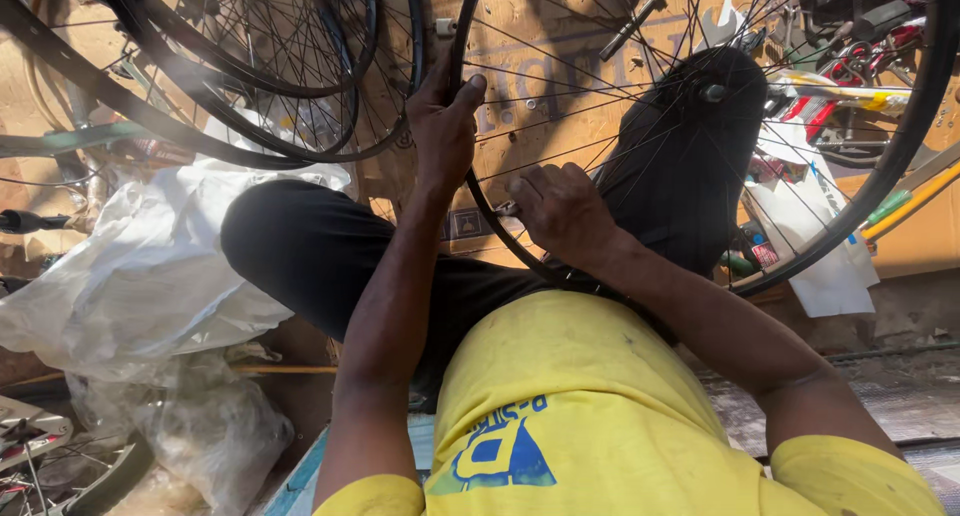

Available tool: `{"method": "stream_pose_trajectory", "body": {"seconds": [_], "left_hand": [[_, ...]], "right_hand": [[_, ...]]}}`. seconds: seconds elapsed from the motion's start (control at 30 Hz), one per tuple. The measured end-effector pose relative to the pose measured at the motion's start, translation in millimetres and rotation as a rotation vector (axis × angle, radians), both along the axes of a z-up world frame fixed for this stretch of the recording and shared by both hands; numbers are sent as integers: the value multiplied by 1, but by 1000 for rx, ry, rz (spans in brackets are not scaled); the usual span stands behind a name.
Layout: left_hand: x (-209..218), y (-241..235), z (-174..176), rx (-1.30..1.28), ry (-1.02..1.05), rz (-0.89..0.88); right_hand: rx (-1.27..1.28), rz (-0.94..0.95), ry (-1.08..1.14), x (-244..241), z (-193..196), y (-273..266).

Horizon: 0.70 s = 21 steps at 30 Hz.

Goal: The person sits on the ground and uses a small metal tool to adjust the spokes of a bicycle wheel. They repeatedly rotate the wheel and tighten or loosen individual spokes to true the rim.

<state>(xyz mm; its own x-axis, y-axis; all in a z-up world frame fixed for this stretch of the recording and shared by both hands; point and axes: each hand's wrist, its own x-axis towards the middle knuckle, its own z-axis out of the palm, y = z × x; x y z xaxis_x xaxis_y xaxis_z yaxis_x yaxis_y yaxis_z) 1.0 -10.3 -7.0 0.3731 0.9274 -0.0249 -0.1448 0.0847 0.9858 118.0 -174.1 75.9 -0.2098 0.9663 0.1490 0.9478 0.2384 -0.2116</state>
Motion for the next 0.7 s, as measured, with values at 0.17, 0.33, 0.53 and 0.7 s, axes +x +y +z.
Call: {"method": "stream_pose_trajectory", "body": {"seconds": [0.17,0.33,0.53,0.7], "left_hand": [[1,-5,-1,66,-34,23],[2,-4,-2,68,-69,8],[-4,-2,6,30,50,11],[-4,14,-1,10,-103,-68]], "right_hand": [[-195,-26,65,-5,6,12],[-329,67,386,18,24,19],[-70,-3,249,-6,13,9],[-86,229,318,9,33,-2]]}}
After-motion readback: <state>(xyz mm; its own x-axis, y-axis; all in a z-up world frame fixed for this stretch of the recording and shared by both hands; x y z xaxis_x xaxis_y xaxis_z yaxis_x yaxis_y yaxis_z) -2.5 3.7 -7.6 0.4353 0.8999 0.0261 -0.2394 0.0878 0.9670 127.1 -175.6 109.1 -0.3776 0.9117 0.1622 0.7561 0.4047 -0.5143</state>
